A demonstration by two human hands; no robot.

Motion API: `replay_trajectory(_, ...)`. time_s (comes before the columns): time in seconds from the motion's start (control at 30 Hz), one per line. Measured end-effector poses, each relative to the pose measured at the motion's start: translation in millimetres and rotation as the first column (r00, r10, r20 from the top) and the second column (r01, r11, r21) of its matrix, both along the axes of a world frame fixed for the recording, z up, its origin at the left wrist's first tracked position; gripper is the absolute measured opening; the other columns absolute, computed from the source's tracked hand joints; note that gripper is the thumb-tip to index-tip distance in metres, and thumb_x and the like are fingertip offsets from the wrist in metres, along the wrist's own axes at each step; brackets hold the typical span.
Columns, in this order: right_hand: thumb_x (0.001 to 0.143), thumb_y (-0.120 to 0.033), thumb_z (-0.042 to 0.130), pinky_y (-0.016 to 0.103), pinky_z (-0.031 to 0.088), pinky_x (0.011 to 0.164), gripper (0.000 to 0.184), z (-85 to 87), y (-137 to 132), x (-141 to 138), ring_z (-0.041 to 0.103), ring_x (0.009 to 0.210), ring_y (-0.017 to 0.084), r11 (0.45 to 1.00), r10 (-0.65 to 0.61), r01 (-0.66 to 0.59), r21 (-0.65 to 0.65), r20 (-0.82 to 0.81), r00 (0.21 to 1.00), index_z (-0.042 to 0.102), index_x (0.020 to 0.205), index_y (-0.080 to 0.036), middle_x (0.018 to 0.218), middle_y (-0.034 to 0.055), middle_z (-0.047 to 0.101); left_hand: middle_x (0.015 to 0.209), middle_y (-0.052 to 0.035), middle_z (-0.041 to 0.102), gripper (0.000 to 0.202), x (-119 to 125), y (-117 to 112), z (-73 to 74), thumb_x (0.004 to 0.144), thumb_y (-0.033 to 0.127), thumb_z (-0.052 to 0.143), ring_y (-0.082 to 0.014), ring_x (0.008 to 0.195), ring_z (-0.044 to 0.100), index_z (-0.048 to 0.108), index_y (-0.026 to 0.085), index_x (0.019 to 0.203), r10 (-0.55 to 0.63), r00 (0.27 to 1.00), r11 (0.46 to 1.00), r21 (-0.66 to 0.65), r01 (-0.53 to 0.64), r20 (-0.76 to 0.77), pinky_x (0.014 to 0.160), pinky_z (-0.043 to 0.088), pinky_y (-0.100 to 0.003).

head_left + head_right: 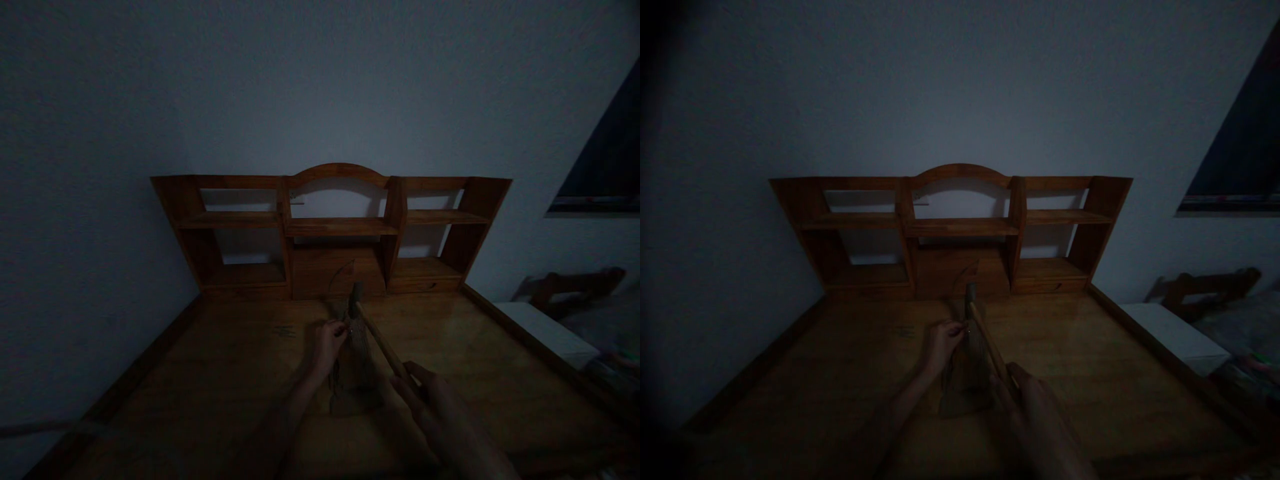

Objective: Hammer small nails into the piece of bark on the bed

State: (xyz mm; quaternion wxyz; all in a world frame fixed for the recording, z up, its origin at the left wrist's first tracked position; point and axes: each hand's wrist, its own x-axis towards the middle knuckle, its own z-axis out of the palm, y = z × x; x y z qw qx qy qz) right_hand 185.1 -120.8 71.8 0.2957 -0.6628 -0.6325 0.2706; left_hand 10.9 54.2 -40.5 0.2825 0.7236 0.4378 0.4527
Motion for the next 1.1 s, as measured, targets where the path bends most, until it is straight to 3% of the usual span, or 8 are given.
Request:
replay_trajectory(0.17,0.086,-0.048,0.04,0.03,0.046,0.062,0.04,-12.6,3,1,0.066,0.079,0.026,0.999,0.034,-0.035,0.015,0.027,0.999,0.062,0.096,-0.016,0.082,0.0136,0.068,0.081,-0.0033,0.067,0.017,-1,1,-1.7,0.078,0.015,0.056,-0.0125,0.072,0.061,0.072,0.015,0.083,0.005,0.999,1.0,0.012,-0.004,-0.043,0.062,0.041,-0.02)
replay_trajectory(0.37,0.085,-0.048,0.044,0.028,0.045,0.06,0.037,-12.6,4,0,0.066,0.075,0.025,0.999,0.032,-0.031,0.027,-0.037,0.999,0.062,0.092,-0.017,0.079,0.0117,0.068,0.076,-0.0026,0.066,0.016,1,3,-4.0,0.078,0.013,0.055,-0.0116,0.069,0.059,0.071,0.014,0.078,0.021,0.996,1.0,0.015,-0.02,-0.083,0.06,0.038,-0.019)
replay_trajectory(0.67,0.087,-0.051,0.039,0.03,0.045,0.067,0.042,-18.8,11,0,0.065,0.083,0.026,1.0,0.018,-0.017,-0.013,0.081,0.997,0.06,0.1,-0.017,0.085,0.0122,0.068,0.076,-0.0021,0.063,0.017,1,5,-8.2,0.08,0.016,0.054,-0.0102,0.067,0.056,0.071,0.014,0.076,0.029,0.99,1.0,0.014,-0.027,-0.139,0.059,0.036,-0.018)
replay_trajectory(0.87,0.088,-0.049,0.039,0.027,0.045,0.064,0.038,-9.5,4,-2,0.066,0.079,0.024,0.999,0.027,-0.026,0.044,-0.009,1.0,0.06,0.092,-0.018,0.075,0.0106,0.067,0.077,-0.0026,0.063,0.017,2,3,-6.4,0.079,0.011,0.054,-0.0111,0.069,0.057,0.07,0.014,0.075,0.039,0.987,0.998,0.054,-0.031,-0.155,0.06,0.037,-0.019)
replay_trajectory(1.1,0.087,-0.052,0.038,0.029,0.044,0.064,0.04,-6.8,-3,1,0.065,0.077,0.024,1.0,-0.004,0.004,-0.012,-0.005,1.0,0.058,0.095,-0.018,0.081,0.011,0.067,0.087,-0.0062,0.067,0.02,2,-3,-0.7,0.08,0.007,0.053,-0.0141,0.077,0.06,0.071,0.014,0.085,0.107,0.961,0.993,0.067,-0.093,-0.254,0.07,0.042,-0.023)
